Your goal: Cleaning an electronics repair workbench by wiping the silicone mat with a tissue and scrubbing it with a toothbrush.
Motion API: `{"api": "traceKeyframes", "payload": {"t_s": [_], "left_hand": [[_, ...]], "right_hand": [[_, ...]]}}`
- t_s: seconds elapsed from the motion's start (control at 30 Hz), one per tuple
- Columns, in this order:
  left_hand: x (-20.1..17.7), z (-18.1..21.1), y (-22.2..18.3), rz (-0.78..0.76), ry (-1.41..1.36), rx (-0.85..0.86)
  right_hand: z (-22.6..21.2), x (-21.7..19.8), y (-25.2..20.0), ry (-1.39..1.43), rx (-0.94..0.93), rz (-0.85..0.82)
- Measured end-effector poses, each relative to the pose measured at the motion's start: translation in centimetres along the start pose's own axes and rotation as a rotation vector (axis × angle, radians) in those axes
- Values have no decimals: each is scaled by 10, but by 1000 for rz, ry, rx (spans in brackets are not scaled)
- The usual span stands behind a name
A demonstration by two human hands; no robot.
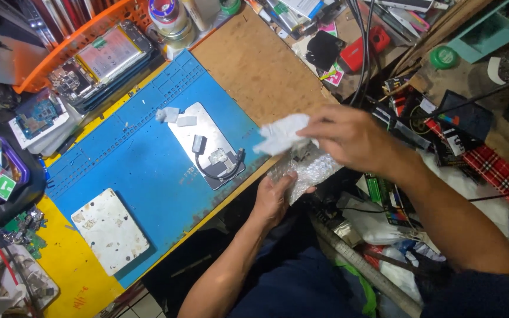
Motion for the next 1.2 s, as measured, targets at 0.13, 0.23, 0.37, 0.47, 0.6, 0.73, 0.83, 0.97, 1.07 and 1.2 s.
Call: {"api": "traceKeyframes", "payload": {"t_s": [0.13, 0.23, 0.37, 0.47, 0.6, 0.73, 0.83, 0.97, 1.07, 1.2], "left_hand": [[-92, -60, 41, 36, 45, 5], [-99, -62, 42, 45, 63, 7], [-100, -56, 34, 42, 74, 9], [-40, -13, 3, 1, 66, 3], [33, 52, -49, -31, 73, 44], [-40, -17, -7, -36, 73, 29], [-11, 6, -29, -16, 48, 36], [-34, 2, -29, -2, 78, 29], [-65, -17, -17, 9, 134, 46], [-28, -1, -30, -29, 274, 72]], "right_hand": [[35, 2, 35, -187, -99, 185], [45, 23, 57, -215, -144, 214], [28, 47, 45, -112, -113, 94], [2, 40, 18, -89, -104, 4], [3, 26, -4, 81, 6, -61], [37, 8, 3, 11, 45, 108], [40, 9, 10, -120, -26, 186], [16, 20, -4, -369, -39, 173], [-15, 28, -21, -335, 55, 0], [-26, 48, -43, -308, 65, -85]]}}
Point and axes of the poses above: each hand's wrist, its own y-axis towards the middle knuckle, its own x-axis out of the palm, z = x × y, the point moved 4 cm from there along y, towards the middle knuckle, and after that the axes turned 1 degree about y, right-handed, at the moved point
